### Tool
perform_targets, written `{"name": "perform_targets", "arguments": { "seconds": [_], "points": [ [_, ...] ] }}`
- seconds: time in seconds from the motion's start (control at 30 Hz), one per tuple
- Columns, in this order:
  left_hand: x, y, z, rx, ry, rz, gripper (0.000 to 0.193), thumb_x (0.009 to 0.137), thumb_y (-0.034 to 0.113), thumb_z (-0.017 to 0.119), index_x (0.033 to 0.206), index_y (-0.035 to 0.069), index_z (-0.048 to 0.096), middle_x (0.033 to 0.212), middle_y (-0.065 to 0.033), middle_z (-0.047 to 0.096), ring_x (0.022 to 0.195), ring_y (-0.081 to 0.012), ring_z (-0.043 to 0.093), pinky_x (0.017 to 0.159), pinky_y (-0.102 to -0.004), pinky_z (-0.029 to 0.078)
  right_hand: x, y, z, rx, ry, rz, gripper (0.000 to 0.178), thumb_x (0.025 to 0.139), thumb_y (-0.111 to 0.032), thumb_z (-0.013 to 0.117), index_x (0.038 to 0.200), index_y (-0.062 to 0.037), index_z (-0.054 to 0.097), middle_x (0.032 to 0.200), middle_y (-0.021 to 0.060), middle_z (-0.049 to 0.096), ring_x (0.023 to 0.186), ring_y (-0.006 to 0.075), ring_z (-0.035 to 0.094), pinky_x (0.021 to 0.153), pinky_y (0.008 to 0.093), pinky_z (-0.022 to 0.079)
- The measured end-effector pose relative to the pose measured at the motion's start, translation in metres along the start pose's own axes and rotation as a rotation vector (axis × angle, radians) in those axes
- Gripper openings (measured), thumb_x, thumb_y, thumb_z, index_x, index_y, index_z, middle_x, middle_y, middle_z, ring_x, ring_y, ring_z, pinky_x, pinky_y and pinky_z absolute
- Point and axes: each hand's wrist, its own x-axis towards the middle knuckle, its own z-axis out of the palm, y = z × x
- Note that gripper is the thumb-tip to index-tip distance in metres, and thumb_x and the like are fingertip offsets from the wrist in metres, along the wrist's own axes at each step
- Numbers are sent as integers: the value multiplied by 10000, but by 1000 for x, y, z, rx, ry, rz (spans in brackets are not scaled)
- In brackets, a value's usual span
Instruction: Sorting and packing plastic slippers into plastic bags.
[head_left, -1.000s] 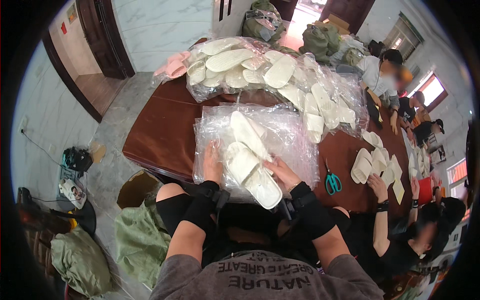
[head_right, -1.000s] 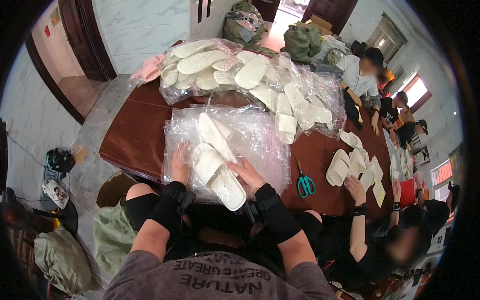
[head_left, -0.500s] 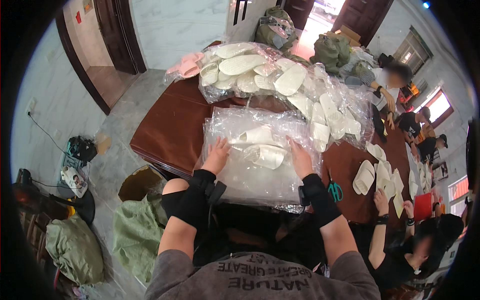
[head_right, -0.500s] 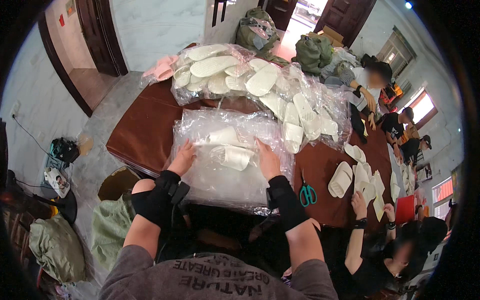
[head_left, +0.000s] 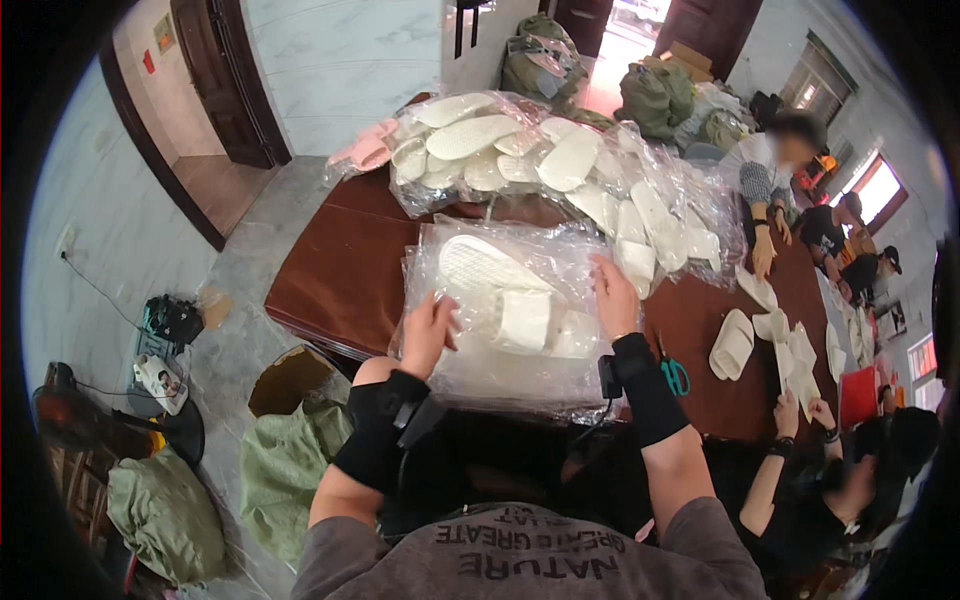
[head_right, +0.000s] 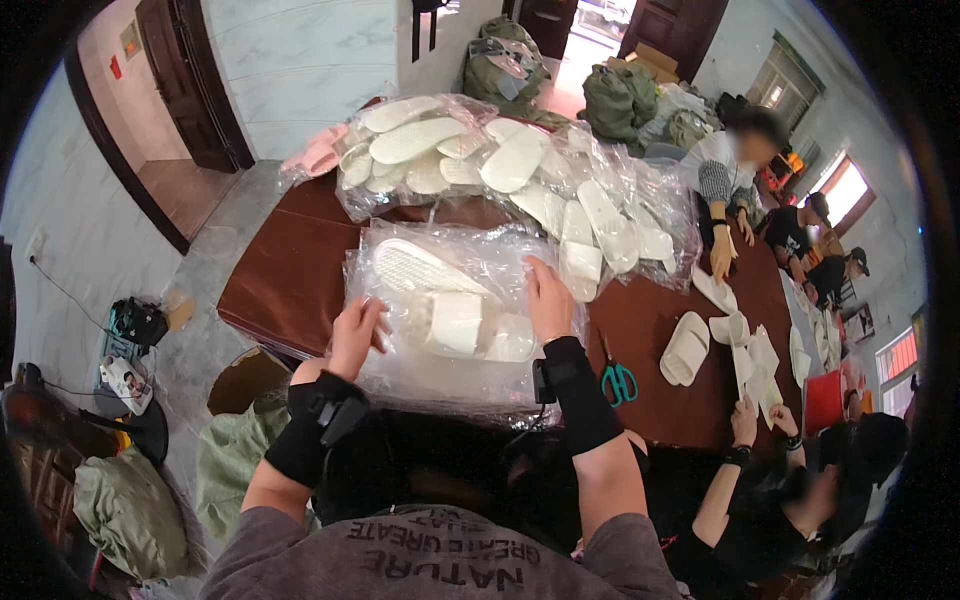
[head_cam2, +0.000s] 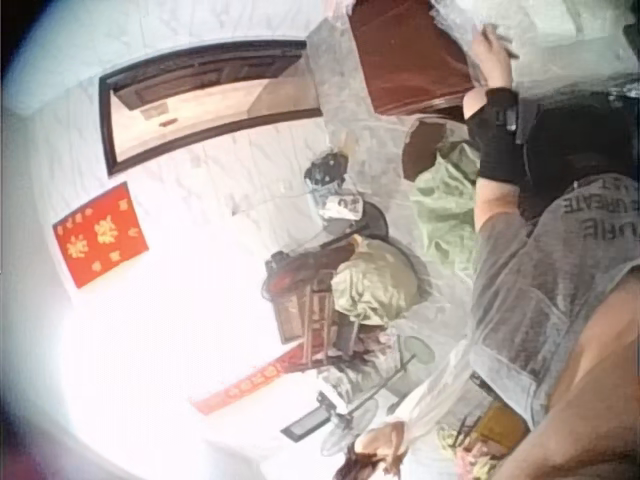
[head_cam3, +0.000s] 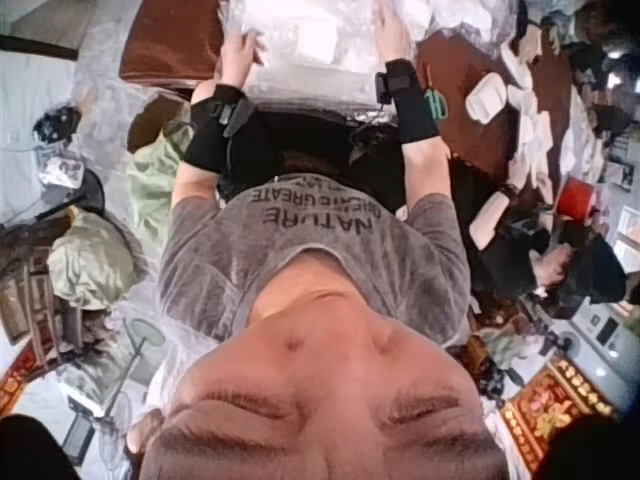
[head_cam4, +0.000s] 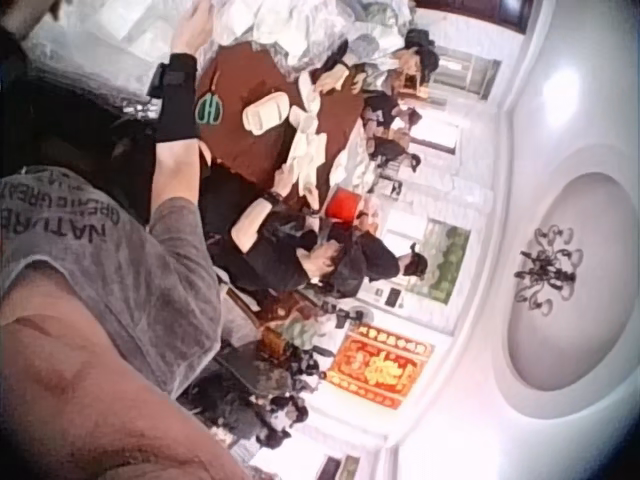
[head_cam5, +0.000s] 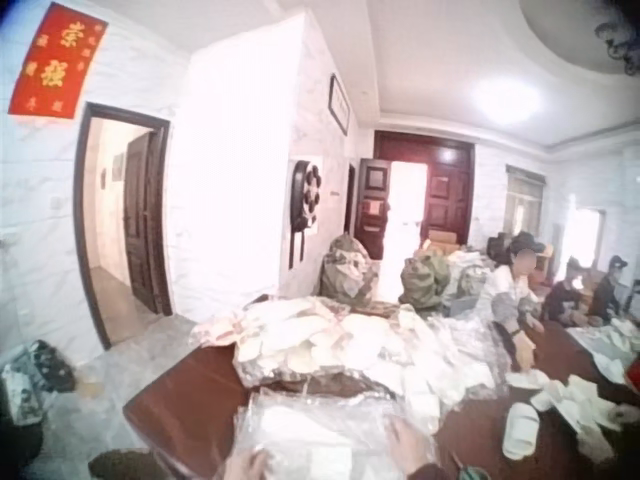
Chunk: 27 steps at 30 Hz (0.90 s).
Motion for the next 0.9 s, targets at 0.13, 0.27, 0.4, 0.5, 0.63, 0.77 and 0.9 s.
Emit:
{"name": "perform_targets", "arguments": {
  "seconds": [0.13, 0.27, 0.4, 0.5, 0.63, 0.77, 0.9],
  "points": [
    [-14, -60, -41, 357, -240, -93, 279, 917, 122, 540, 1162, -10, 515, 830, -167, 687, 607, -236, 664, 563, -333, 526, -18, 16, -13, 842, -587, 479, 308, 980, -210, 463, 1238, -73, 559, 1004, 122, 669, 853, 215, 659, 716, 321, 513],
    [1, -50, -32, 313, 33, 207, 574, 904, 213, 614, 1374, 11, 355, 966, -179, 667, 742, -205, 674, 666, -320, 523, -38, 41, -16, 1161, -499, 873, 345, 986, -258, 453, 1234, -35, 545, 1004, 146, 667, 826, 198, 656, 672, 302, 522],
    [32, -20, -25, -48, 60, -148, 737, 894, 292, 653, 1453, 49, 240, 945, -179, 651, 671, -200, 642, 600, -313, 528, -33, 52, 2, 998, -555, 814, 365, 954, -250, 505, 1239, -25, 531, 904, 157, 680, 655, 186, 643, 545, 279, 488],
    [45, -28, -36, -59, 72, -214, 784, 908, 246, 634, 1488, 95, 130, 897, -181, 639, 561, -207, 618, 475, -325, 527, -14, -1, 6, 922, -912, 554, 375, 923, -205, 548, 1237, 0, 532, 790, 143, 677, 504, 173, 586, 453, 259, 444],
    [44, -36, -5, -96, -91, -122, 666, 937, 183, 584, 1466, 132, 182, 843, -159, 615, 489, -210, 602, 432, -341, 533, -31, 2, 36, 849, -735, 504, 396, 906, -164, 573, 1258, 11, 522, 734, 138, 671, 452, 164, 557, 404, 250, 411],
    [40, -44, -21, -129, -52, -176, 683, 917, 115, 598, 1483, 119, 216, 743, -124, 608, 476, -202, 606, 391, -345, 510, -31, -25, 25, 830, -456, 425, 312, 905, -62, 546, 1208, 6, 579, 854, 172, 684, 657, 214, 659, 558, 295, 508],
    [45, -55, -31, -94, -100, -188, 655, 914, 93, 577, 1466, 100, 225, 773, -140, 615, 477, -223, 597, 413, -350, 523, -40, 9, 29, 432, -193, 11, 352, 881, -41, 550, 1232, -48, 578, 1068, 177, 661, 1021, 346, 625, 855, 347, 496]
  ]
}}
